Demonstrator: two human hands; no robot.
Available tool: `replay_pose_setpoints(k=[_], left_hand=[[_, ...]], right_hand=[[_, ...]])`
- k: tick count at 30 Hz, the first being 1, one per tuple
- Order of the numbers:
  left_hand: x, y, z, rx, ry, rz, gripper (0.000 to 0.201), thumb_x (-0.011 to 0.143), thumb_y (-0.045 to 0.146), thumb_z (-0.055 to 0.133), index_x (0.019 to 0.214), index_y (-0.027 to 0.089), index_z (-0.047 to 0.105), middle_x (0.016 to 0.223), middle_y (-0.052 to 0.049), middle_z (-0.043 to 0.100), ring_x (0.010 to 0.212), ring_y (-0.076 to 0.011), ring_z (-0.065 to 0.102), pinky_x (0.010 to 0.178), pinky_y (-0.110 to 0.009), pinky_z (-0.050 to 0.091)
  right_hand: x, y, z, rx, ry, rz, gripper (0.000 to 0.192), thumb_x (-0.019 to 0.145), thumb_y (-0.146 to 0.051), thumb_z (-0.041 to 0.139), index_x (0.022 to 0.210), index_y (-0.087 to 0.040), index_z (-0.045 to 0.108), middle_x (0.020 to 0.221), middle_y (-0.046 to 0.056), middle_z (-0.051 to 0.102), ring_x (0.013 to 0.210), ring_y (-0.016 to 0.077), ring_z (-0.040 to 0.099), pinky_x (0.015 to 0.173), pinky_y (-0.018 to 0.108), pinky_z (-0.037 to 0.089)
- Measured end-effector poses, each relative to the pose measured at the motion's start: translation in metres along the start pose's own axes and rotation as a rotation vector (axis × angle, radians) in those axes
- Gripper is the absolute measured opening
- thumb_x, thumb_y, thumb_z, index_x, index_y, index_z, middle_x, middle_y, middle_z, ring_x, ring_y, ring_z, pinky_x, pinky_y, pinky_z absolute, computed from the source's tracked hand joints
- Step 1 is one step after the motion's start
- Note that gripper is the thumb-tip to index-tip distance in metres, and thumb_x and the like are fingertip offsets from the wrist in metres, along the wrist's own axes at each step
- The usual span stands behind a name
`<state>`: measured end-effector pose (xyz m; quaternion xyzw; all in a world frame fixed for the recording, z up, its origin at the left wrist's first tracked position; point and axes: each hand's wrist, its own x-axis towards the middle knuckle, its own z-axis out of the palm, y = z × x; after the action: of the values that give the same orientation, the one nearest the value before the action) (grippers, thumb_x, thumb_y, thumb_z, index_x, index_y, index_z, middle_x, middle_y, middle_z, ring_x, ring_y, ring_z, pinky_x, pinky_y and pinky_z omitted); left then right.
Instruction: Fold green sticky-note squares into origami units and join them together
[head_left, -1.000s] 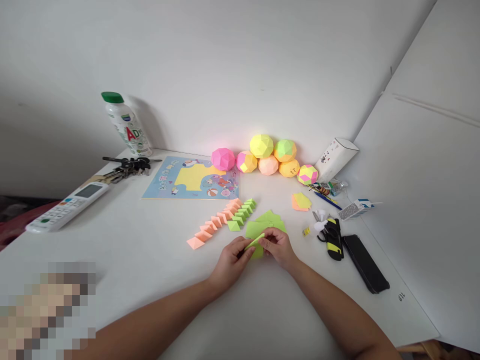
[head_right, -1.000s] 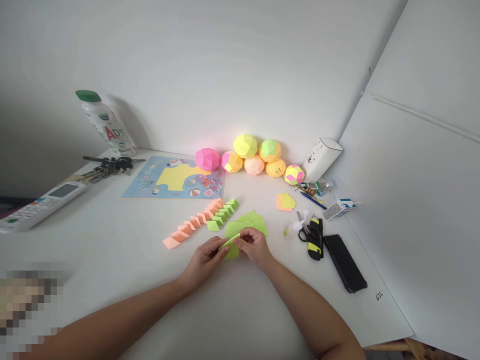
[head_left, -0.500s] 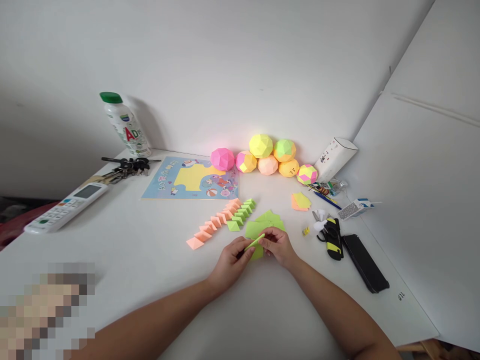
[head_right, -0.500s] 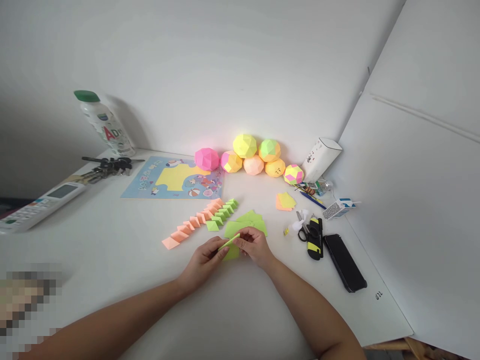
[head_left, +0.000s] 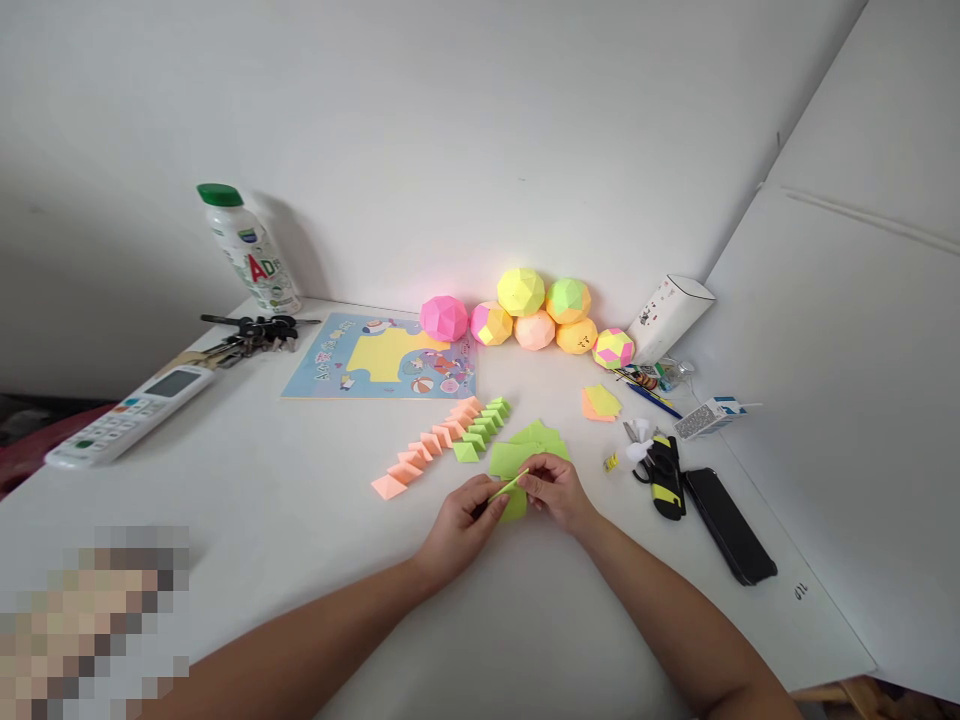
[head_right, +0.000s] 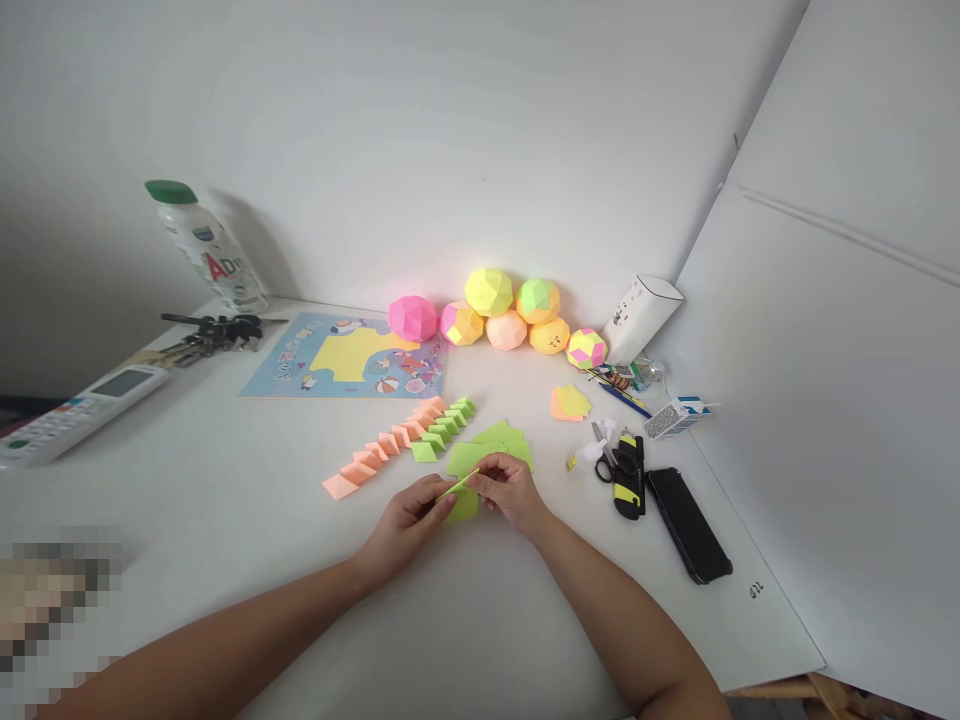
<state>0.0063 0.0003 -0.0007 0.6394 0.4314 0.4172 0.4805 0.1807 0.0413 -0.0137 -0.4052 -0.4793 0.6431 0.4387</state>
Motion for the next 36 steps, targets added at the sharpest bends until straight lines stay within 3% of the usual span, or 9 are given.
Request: replay_pose_setpoints(k=[26, 36], left_hand=[[-0.0001, -0.0014, 0.0004, -0.037, 0.011, 0.002, 0.028, 0.085, 0.038, 0.048, 0.094, 0.021, 0.069, 0.073, -0.003, 0.055, 0.068, -0.0149, 0.052, 0.064, -0.025, 0.045], [0.0003, 0.0012, -0.0001, -0.036, 0.024, -0.024, 0.03, 0.084, 0.041, 0.048, 0.09, 0.02, 0.069, 0.073, -0.003, 0.056, 0.068, -0.015, 0.052, 0.064, -0.025, 0.045]], right_hand=[[0.0003, 0.001, -0.0035, 0.043, -0.016, 0.025, 0.022, 0.066, -0.031, 0.074, 0.068, -0.016, 0.059, 0.053, -0.005, 0.052, 0.04, 0.0049, 0.042, 0.036, 0.017, 0.03], [-0.0019, -0.0024, -0.0016, -0.011, -0.011, 0.03, 0.029, 0.075, -0.044, 0.063, 0.07, -0.017, 0.057, 0.048, -0.004, 0.05, 0.041, 0.0077, 0.043, 0.038, 0.019, 0.033]])
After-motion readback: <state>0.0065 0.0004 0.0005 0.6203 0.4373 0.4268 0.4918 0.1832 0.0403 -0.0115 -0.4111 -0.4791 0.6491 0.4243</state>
